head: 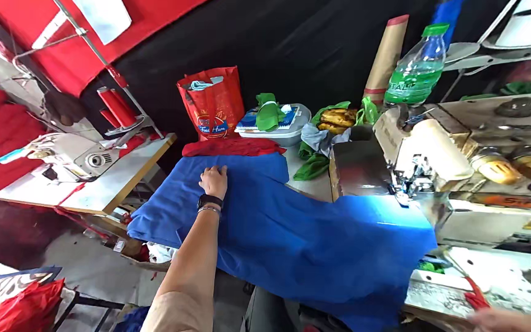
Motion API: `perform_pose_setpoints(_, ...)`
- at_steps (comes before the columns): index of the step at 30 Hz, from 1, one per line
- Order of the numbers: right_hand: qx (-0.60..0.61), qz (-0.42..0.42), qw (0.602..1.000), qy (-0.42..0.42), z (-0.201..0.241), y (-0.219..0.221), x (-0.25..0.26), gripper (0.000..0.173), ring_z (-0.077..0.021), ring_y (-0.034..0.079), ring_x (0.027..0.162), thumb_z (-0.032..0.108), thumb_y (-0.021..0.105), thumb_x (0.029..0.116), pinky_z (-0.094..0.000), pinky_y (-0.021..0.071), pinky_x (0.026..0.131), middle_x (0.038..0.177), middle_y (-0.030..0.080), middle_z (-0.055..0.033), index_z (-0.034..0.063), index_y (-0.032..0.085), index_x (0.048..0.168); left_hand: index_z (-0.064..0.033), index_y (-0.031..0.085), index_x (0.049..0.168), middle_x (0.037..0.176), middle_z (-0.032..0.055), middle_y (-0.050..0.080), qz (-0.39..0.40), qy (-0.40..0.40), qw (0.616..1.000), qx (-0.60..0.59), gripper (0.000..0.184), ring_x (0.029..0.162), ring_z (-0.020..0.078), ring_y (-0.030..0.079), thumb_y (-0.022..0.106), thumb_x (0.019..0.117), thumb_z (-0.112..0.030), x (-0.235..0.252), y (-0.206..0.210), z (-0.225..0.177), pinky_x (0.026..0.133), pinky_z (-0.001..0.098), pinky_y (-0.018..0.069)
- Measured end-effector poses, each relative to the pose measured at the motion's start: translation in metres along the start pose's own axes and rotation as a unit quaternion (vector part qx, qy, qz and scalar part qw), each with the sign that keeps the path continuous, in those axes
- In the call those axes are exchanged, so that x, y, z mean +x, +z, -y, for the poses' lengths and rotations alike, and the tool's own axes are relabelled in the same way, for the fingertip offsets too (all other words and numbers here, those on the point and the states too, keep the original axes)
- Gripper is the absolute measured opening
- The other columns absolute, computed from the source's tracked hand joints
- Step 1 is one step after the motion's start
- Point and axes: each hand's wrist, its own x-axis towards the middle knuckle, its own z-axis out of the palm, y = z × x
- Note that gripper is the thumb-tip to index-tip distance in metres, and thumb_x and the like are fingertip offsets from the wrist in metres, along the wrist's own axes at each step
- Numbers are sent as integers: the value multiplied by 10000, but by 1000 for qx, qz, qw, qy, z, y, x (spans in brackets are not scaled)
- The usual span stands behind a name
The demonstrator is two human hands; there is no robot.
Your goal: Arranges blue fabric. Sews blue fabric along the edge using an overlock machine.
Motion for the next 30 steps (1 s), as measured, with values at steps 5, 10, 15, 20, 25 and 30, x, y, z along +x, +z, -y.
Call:
perform_pose_setpoints(5,77,-29,995,56,-21,14,40,154,-7,635,805,-11,543,977,-212,561,716,982,682,-53,-90,606,1093,-159,740,1219,1309,217,639,25,-23,999,5,310,1314,486,488,638,1008,-362,4,9,-5,1013,776,290)
perform_pose_setpoints(10,155,-42,981,108,-29,18,48,199,35,638,721,-63,520,940,-167,555,620,975,700,95,38,612,1086,3,696,1189,1186,190,683,53,7,977,-205,257,1154,310,618,639,1010,-173,11,-13,11,1031,558,433)
perform_pose_setpoints(15,205,-59,974,83,-38,14,44,278,18,675,737,-55,522,981,-165,574,622,1006,728,146,169,640,1098,14,698,1123,1077,169,707,39,175,974,-136,205,965,265,691,658,988,-136,-77,-58,23,887,472,563)
perform_pose_setpoints(20,214,-44,974,56,-40,15,47,292,32,678,770,-15,523,1007,-153,575,642,1035,724,174,225,648,1116,-22,724,1120,1091,109,727,-26,235,969,-74,195,1058,271,678,652,950,-84,-170,-37,62,993,530,492)
perform_pose_setpoints(25,217,-40,975,36,-48,14,47,280,24,681,781,-15,520,998,-165,583,654,1052,720,165,203,650,1116,-63,783,1018,1116,91,725,-132,265,954,-57,256,1090,279,656,538,943,-64,-181,-8,66,1020,520,455)
perform_pose_setpoints(30,228,-55,971,39,-53,14,44,255,0,693,787,-8,531,1003,-181,590,658,1061,729,141,177,653,1129,-76,790,970,1092,77,728,-156,272,948,-54,287,1063,255,652,510,916,-53,-181,-3,65,1008,473,450)
